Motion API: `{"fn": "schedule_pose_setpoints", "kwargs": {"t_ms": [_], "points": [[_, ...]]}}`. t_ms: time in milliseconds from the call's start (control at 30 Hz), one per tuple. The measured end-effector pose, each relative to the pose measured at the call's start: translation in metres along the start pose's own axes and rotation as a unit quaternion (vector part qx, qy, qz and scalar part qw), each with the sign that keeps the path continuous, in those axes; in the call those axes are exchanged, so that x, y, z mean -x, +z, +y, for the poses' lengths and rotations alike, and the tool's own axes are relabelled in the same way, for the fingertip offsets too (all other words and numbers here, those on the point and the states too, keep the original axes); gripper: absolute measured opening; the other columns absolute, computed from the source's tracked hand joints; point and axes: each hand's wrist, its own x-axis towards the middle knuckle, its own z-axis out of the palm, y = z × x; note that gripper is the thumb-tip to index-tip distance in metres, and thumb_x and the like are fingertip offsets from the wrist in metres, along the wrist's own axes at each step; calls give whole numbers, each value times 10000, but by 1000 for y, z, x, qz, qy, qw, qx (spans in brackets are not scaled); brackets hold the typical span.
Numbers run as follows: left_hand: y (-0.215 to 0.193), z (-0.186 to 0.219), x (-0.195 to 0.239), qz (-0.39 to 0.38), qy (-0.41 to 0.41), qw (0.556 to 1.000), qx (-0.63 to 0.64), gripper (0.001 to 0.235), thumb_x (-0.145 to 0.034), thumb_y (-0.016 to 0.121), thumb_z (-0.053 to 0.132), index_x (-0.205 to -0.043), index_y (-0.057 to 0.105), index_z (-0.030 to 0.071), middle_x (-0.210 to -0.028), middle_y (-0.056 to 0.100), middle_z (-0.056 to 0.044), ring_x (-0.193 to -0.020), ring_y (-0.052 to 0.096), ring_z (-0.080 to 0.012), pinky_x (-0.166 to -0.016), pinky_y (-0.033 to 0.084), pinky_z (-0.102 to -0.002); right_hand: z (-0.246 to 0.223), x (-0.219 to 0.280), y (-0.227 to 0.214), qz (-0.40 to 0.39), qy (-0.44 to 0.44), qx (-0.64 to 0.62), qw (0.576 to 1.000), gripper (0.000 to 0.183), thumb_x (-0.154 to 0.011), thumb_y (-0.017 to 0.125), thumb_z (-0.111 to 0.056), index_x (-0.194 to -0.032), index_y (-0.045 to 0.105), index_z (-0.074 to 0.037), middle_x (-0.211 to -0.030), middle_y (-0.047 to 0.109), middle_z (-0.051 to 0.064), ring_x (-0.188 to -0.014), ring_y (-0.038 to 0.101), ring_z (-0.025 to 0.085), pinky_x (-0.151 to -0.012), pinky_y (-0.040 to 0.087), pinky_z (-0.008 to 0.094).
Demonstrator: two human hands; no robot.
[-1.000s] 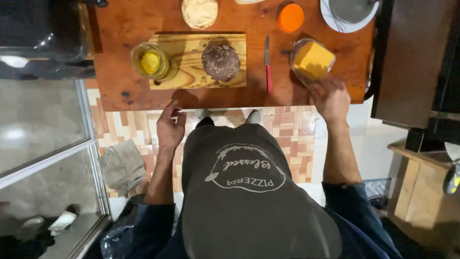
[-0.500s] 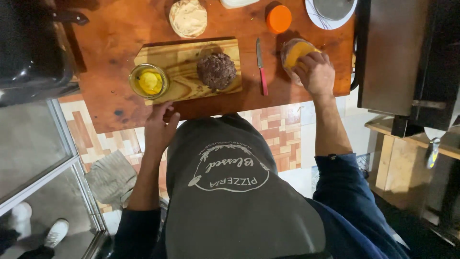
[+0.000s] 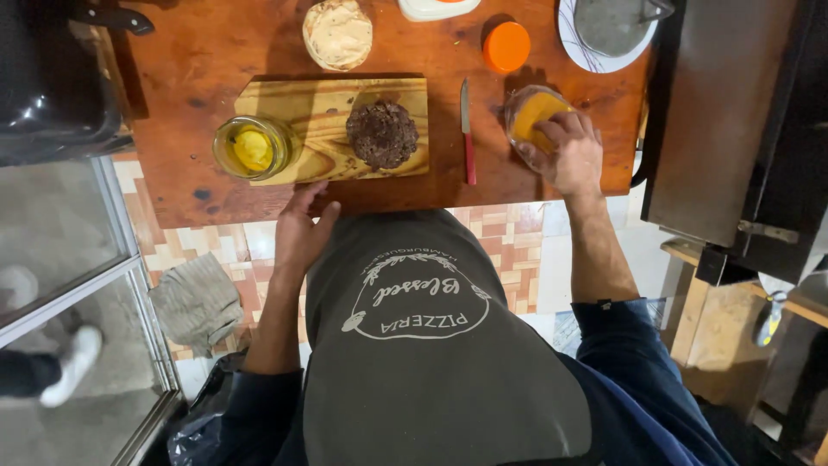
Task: Assemble and prepare a burger including cooking the patty on a grill and adding toppings.
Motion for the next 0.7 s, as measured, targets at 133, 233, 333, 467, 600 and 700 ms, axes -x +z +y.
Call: {"fn": "schedule_pose_setpoints", "kwargs": {"t_ms": [133,233,333,467,600,700], "points": [[6,13,2,-1,-24,1000,15,397,-889,814,153,-1277,737,129,-1069,736,-150,-911,747,-342,-780,635,-424,19,4,15,10,-5,-23,1000,196,-943,808,-434,-1085,795,-300,-1114,680,-3,-1164,626,288,-851,564,463],[7,15,4,0,-33,999,16,399,-886,816,153,-1274,733,113,-1075,730,-162,-926,742,-361,-790,632,-438,29,6,22,8,-8,-41,999,132,-969,805,-430,-1062,798,-336,-1113,681,-28,-1175,626,275,-860,566,459],[6,25,3,-7,-35,999,7,399,-896,806,156,-1283,726,101,-1077,724,-177,-937,736,-381,-788,630,-455,25,7,21,26,-13,-40,999,124,-969,812,-410,-1042,802,-309,-1101,677,-28,-1167,626,268,-850,560,451],[7,30,3,-11,-37,999,9,401,-899,792,148,-1291,721,103,-1084,722,-178,-950,737,-372,-792,629,-462,21,7,22,100,-17,-61,993,145,-959,762,-363,-986,778,-221,-1089,705,-6,-1134,644,257,-851,519,397],[10,28,5,-6,-35,999,15,393,-896,799,157,-1277,725,95,-1078,724,-177,-956,738,-373,-808,626,-455,31,16,23,148,52,-218,963,105,-965,768,-182,-1046,733,-125,-1047,755,98,-1040,700,345,-866,552,448],[11,24,7,0,-22,1000,10,386,-892,804,125,-1267,729,72,-1067,718,-199,-953,729,-408,-800,627,-465,29,22,22,163,167,-347,908,56,-1016,691,-110,-1064,699,-80,-943,757,141,-906,751,290,-734,569,366]]}}
